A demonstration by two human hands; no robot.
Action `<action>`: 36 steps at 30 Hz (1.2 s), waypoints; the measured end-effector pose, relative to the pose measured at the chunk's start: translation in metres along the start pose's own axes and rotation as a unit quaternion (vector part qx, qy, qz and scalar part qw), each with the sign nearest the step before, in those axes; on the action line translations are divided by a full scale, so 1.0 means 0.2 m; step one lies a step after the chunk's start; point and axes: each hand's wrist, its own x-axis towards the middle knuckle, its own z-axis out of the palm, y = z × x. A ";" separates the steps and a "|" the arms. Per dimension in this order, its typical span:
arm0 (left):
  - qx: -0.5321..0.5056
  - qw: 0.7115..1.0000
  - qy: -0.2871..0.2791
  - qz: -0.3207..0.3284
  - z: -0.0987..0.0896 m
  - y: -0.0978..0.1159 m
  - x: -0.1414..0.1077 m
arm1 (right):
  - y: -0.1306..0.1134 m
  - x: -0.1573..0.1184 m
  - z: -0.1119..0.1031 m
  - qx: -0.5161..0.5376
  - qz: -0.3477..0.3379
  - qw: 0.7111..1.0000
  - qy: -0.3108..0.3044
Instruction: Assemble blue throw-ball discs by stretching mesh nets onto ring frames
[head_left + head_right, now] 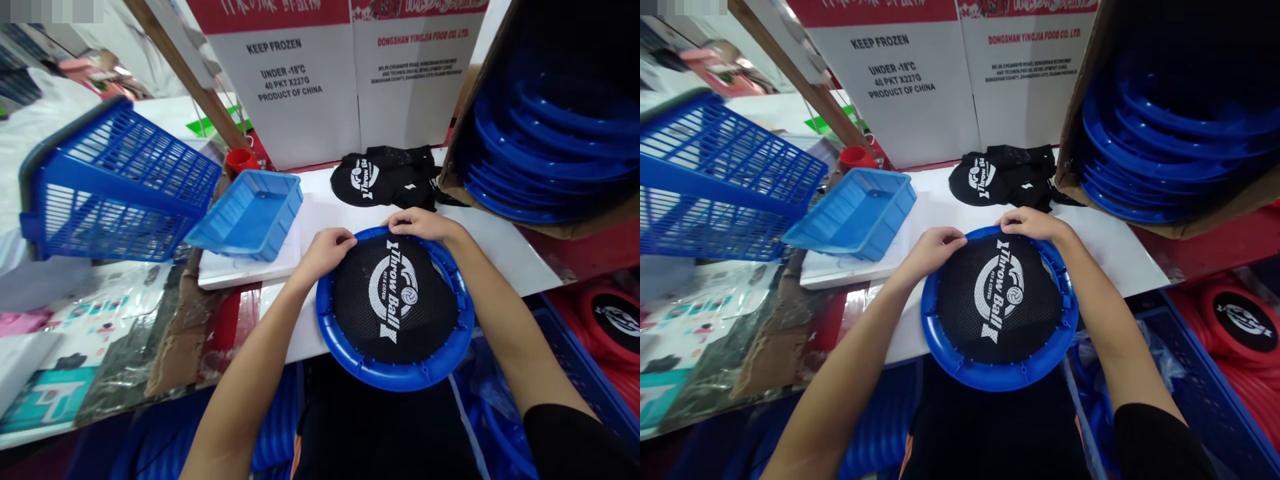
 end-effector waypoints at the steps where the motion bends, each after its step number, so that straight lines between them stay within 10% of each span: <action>1: 0.000 1.000 0.000 0.000 0.00 0.00 0.00 | 0.00 0.00 0.00 -0.003 0.001 1.000 -0.002; 24: 0.072 0.991 0.045 0.108 0.06 0.03 -0.01 | -0.05 0.06 0.12 -0.143 -0.086 0.985 0.045; 36: -0.001 0.998 0.041 0.051 0.05 0.03 -0.01 | -0.06 0.11 0.20 -0.093 -0.065 0.990 0.087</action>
